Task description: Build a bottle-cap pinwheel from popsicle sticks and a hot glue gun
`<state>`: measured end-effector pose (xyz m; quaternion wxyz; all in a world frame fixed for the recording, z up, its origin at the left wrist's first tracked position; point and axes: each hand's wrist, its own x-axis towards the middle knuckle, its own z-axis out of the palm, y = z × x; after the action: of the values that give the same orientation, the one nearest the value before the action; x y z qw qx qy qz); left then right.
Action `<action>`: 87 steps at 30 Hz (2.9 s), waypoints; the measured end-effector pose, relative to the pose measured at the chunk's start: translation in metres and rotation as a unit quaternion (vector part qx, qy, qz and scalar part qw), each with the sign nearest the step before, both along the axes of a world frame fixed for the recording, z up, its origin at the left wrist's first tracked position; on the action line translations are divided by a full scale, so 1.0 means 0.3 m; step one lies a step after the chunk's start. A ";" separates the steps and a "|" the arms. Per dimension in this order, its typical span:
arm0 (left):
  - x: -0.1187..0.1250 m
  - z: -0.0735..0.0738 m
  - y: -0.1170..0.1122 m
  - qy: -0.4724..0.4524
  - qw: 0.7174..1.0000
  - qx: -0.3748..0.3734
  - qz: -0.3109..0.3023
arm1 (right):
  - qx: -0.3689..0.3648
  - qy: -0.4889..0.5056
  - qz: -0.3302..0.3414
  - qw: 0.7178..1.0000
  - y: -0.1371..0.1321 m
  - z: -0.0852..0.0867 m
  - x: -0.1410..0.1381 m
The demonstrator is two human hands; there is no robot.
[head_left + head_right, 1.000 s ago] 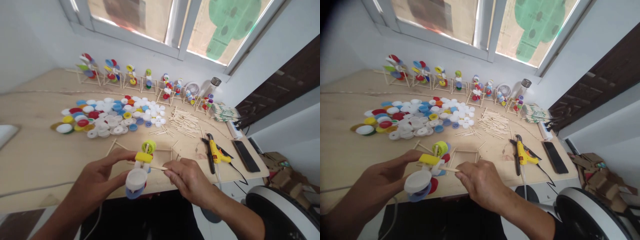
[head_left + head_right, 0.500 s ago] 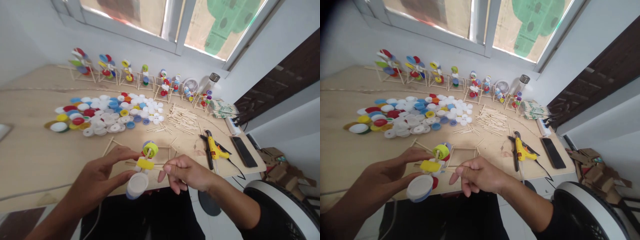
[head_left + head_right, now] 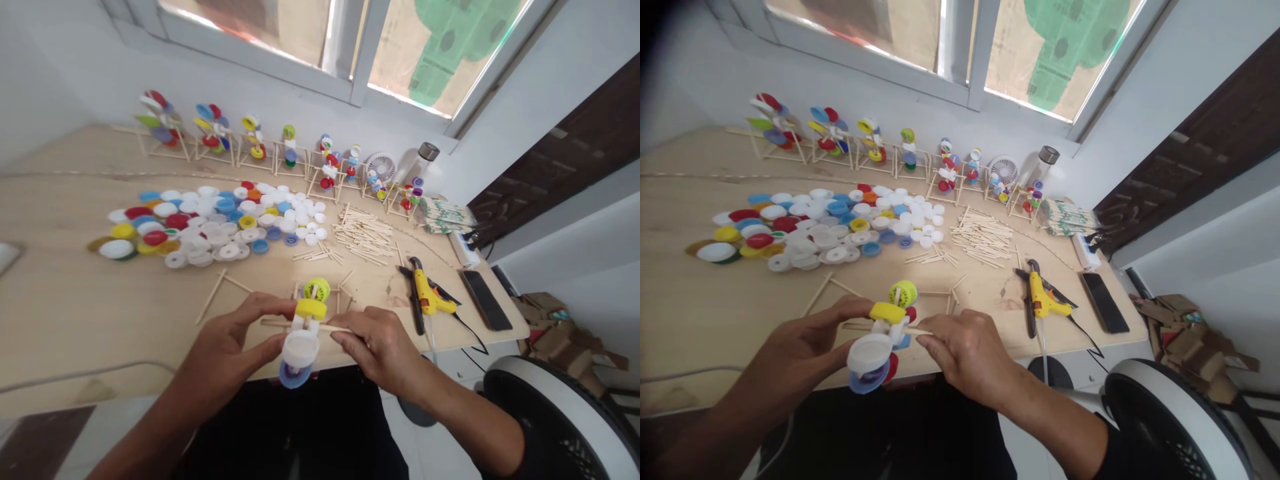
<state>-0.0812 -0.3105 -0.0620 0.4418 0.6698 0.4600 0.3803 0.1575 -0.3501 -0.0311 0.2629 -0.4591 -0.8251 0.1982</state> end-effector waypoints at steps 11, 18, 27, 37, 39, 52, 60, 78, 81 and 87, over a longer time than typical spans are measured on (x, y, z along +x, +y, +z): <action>0.004 -0.025 -0.021 0.028 0.995 0.002 0.093 | 0.068 0.055 -0.054 0.995 0.005 -0.013 0.061; -0.016 -0.116 -0.023 0.053 0.971 0.004 0.235 | 0.048 0.110 -0.126 0.985 0.015 -0.079 0.107; 0.038 -0.164 0.009 0.061 0.976 0.092 0.188 | 0.111 0.118 -0.161 0.974 0.048 -0.137 0.063; 0.062 -0.146 0.013 0.047 0.981 0.077 0.174 | 0.075 0.123 -0.155 0.977 0.076 -0.192 0.057; 0.065 -0.146 0.013 0.044 0.981 0.081 0.173 | 0.072 0.121 -0.151 0.978 0.077 -0.193 0.059; 0.083 -0.154 0.020 0.044 0.981 0.076 0.175 | 0.056 0.095 -0.157 0.981 0.081 -0.192 0.059; 0.095 -0.141 0.011 0.063 0.975 0.055 0.205 | 0.049 0.117 -0.152 0.980 0.084 -0.214 0.060; 0.087 -0.153 0.015 0.072 0.973 0.059 0.212 | 0.036 0.132 -0.173 0.975 0.083 -0.233 0.056; 0.077 -0.160 0.018 0.080 0.974 0.055 0.205 | 0.047 0.142 -0.181 0.972 0.067 -0.233 0.061; 0.077 -0.179 0.012 0.070 0.973 0.049 0.212 | 0.106 0.110 -0.270 0.951 0.021 -0.249 0.054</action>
<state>-0.0580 -0.3070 -0.1155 0.2845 0.6025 0.6021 0.4400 0.1739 -0.3437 -0.1057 0.4423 -0.6098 -0.6527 0.0806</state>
